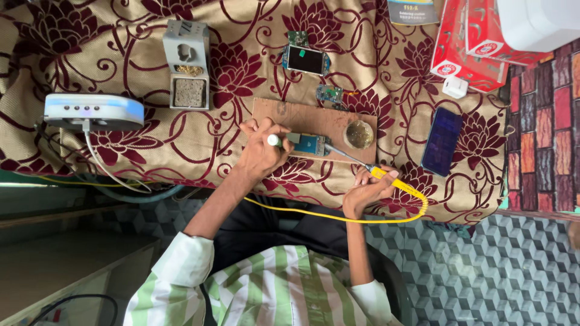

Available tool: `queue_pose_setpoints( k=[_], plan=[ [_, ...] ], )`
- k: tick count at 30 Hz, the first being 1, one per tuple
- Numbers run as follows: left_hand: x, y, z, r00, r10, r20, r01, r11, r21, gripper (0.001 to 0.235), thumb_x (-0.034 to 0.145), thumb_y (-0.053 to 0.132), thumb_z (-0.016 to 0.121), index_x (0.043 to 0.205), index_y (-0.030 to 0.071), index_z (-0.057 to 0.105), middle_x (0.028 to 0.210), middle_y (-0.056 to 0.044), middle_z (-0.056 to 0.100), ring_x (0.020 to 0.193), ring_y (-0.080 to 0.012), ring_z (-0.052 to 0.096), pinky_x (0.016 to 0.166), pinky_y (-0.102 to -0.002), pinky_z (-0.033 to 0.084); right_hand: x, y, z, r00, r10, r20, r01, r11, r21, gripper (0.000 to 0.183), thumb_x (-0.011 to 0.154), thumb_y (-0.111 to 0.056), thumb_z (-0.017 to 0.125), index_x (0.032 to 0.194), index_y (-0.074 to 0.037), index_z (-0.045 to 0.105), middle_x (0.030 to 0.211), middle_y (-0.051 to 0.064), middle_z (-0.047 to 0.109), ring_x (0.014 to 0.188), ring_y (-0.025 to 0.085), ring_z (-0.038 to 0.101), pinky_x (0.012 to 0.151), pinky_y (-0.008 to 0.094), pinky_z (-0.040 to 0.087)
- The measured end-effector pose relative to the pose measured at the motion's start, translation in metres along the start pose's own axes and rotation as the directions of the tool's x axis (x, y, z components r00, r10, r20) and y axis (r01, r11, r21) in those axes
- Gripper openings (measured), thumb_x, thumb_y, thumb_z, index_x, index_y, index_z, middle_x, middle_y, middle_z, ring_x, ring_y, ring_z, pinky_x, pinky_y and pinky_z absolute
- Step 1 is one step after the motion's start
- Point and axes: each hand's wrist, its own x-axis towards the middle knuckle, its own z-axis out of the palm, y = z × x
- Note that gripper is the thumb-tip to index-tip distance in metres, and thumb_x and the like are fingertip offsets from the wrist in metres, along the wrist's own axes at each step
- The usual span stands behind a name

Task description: The person uses a soldering iron and solder wire to apply solder to a small blue circuit board held in a vise. The person repeatedly melts solder onto the board's surface while holding the board steady.

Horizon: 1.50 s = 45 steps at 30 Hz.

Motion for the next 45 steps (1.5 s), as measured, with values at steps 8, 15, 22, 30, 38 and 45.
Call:
queue_pose_setpoints(
  k=[8,15,22,30,38,45],
  plan=[
    [0.001,-0.002,0.001,0.999,0.018,0.049,-0.017,1.000,-0.021,0.033,0.089,0.000,0.077,0.095,0.009,0.046,0.112,-0.008,0.063,0.094,-0.0256,0.055,0.082,-0.050,0.036,0.004,-0.005,0.007,0.998,0.004,-0.070,-0.005,1.000,-0.022,0.040,0.111,-0.042,0.047,0.094,-0.005,0.046,0.059,0.003,0.037,0.048,0.013,0.037,0.045,0.027,0.033],
    [0.003,-0.001,-0.002,1.000,0.000,-0.015,0.000,1.000,0.025,0.030,0.084,0.001,0.076,0.091,0.010,0.048,0.106,-0.003,0.061,0.087,-0.0215,0.054,0.076,-0.050,0.033,0.012,-0.020,0.013,0.998,0.017,-0.056,-0.030,0.971,-0.235,0.035,0.111,-0.034,0.047,0.093,-0.004,0.049,0.061,-0.001,0.038,0.050,0.008,0.037,0.043,0.026,0.031],
    [0.010,0.000,-0.002,1.000,-0.022,-0.019,0.023,1.000,0.011,0.028,0.086,0.002,0.074,0.094,0.008,0.048,0.106,-0.004,0.060,0.087,-0.0233,0.052,0.076,-0.049,0.033,0.025,-0.059,0.053,0.971,-0.175,0.160,0.232,0.849,-0.474,0.040,0.112,-0.025,0.052,0.080,-0.001,0.050,0.062,-0.001,0.044,0.056,0.006,0.038,0.051,0.027,0.030],
    [0.007,0.002,-0.003,1.000,-0.022,-0.009,0.022,1.000,-0.017,0.028,0.084,0.001,0.072,0.100,0.001,0.050,0.107,-0.011,0.059,0.086,-0.0296,0.051,0.076,-0.051,0.037,0.035,-0.100,0.095,0.932,-0.174,0.319,0.352,0.649,-0.675,0.042,0.108,-0.016,0.055,0.071,0.001,0.043,0.060,0.002,0.036,0.060,0.010,0.034,0.056,0.034,0.028],
    [0.008,0.002,0.002,0.994,-0.093,-0.053,0.086,0.989,-0.122,0.030,0.088,-0.002,0.071,0.110,-0.003,0.051,0.101,-0.012,0.058,0.083,-0.0264,0.052,0.076,-0.049,0.038,0.039,-0.110,0.094,0.910,-0.117,0.398,0.370,0.662,-0.651,0.029,0.092,-0.006,0.055,0.068,0.002,0.042,0.060,0.002,0.037,0.057,0.010,0.033,0.054,0.035,0.028],
    [0.004,-0.001,0.004,0.999,-0.038,-0.012,0.037,0.998,-0.043,0.027,0.087,0.002,0.071,0.098,-0.001,0.046,0.101,-0.012,0.063,0.083,-0.0265,0.054,0.075,-0.051,0.040,0.039,-0.097,0.079,0.972,-0.047,0.228,0.178,0.780,-0.600,0.039,0.095,-0.007,0.054,0.062,-0.004,0.033,0.058,-0.004,0.032,0.056,0.006,0.027,0.052,0.032,0.021]
  ],
)
